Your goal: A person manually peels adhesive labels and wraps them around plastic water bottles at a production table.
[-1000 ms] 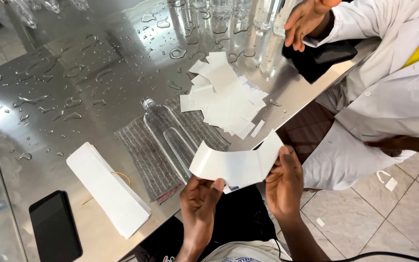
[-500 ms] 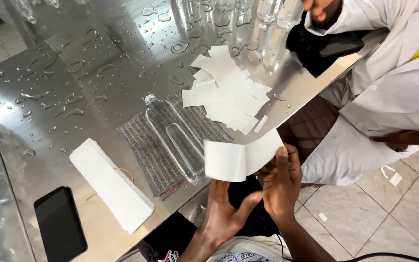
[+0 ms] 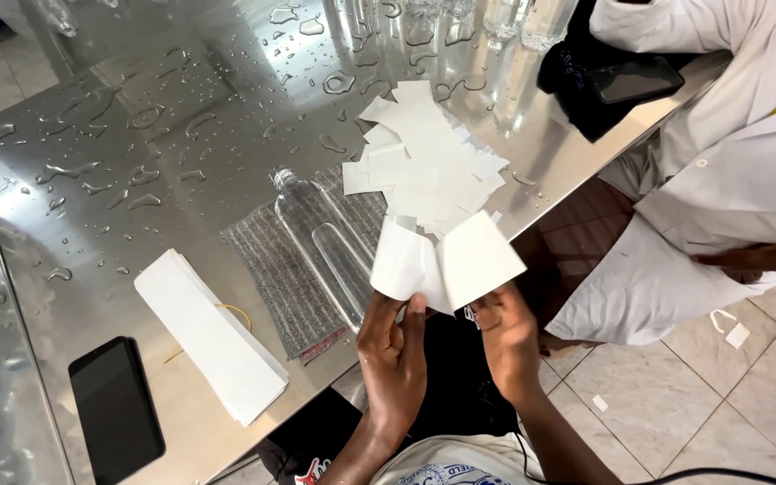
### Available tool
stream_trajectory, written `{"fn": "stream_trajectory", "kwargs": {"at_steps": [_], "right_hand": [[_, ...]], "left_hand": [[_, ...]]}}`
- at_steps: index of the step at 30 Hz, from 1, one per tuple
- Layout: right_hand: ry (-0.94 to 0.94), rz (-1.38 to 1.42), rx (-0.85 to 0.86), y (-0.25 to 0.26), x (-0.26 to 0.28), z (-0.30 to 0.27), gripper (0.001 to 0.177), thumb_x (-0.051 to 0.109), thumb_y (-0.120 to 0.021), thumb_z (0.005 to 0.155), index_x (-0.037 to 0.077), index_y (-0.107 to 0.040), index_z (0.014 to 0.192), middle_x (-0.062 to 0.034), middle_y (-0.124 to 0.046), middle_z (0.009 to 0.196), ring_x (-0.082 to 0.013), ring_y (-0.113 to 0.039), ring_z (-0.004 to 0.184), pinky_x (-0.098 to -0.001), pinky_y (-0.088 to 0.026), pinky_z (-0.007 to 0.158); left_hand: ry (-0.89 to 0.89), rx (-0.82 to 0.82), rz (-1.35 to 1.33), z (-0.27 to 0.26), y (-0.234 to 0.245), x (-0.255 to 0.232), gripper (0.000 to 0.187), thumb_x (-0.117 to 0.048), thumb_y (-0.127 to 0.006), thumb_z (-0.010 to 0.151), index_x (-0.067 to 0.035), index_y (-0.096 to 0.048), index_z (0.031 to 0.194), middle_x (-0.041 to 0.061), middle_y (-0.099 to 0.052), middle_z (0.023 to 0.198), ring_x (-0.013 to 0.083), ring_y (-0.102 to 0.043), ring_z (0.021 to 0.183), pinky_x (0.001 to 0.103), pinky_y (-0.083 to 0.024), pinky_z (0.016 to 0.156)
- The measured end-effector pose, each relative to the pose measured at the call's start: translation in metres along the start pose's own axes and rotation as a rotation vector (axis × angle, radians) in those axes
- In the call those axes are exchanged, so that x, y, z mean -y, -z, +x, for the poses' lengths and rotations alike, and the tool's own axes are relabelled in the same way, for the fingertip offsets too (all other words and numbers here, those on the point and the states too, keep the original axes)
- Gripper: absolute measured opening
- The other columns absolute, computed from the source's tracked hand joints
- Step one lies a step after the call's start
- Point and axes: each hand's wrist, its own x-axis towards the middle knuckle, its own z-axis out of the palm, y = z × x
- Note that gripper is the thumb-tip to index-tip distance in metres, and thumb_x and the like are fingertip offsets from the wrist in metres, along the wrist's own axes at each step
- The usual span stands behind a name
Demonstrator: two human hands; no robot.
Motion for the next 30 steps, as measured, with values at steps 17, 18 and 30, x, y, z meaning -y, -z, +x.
{"fn": "stream_trajectory", "kwargs": {"at_steps": [17, 18, 30], "right_hand": [[-0.164, -0.112, -0.239, -0.031, 0.019, 0.014, 0.028, 0.032, -0.065, 0.111, 0.012, -0.058, 0.093, 0.0058, -0.053, 0.079, -0.0047, -0.052, 0.074, -0.0225, -0.049, 0.063], [-0.163, -0.109, -0.244, -0.033, 0.02, 0.015, 0.028, 0.032, -0.065, 0.111, 0.012, -0.058, 0.093, 0.0058, -0.053, 0.079, -0.0047, -0.052, 0.074, -0.0225, -0.049, 0.063], [-0.202, -0.055, -0.354, -0.014, 0.015, 0.033, 0.025, 0.035, -0.061, 0.113, 0.016, -0.055, 0.098, 0.0086, -0.053, 0.075, -0.0017, -0.052, 0.065, -0.0208, -0.049, 0.054]], "left_hand": [[0.169, 0.052, -0.163, 0.002, 0.015, 0.005, 0.035, -0.021, -0.051, 0.113, -0.003, -0.06, 0.141, 0.017, -0.073, 0.124, 0.0318, -0.084, 0.099, 0.041, -0.079, 0.083], [0.171, 0.057, -0.161, 0.002, 0.017, 0.008, 0.035, -0.021, -0.051, 0.113, -0.003, -0.06, 0.141, 0.017, -0.073, 0.124, 0.0318, -0.084, 0.099, 0.041, -0.079, 0.083], [0.255, -0.023, -0.429, 0.003, 0.037, 0.014, 0.041, -0.022, -0.054, 0.111, -0.003, -0.053, 0.147, 0.014, -0.063, 0.132, 0.0302, -0.067, 0.123, 0.054, -0.077, 0.085]]}}
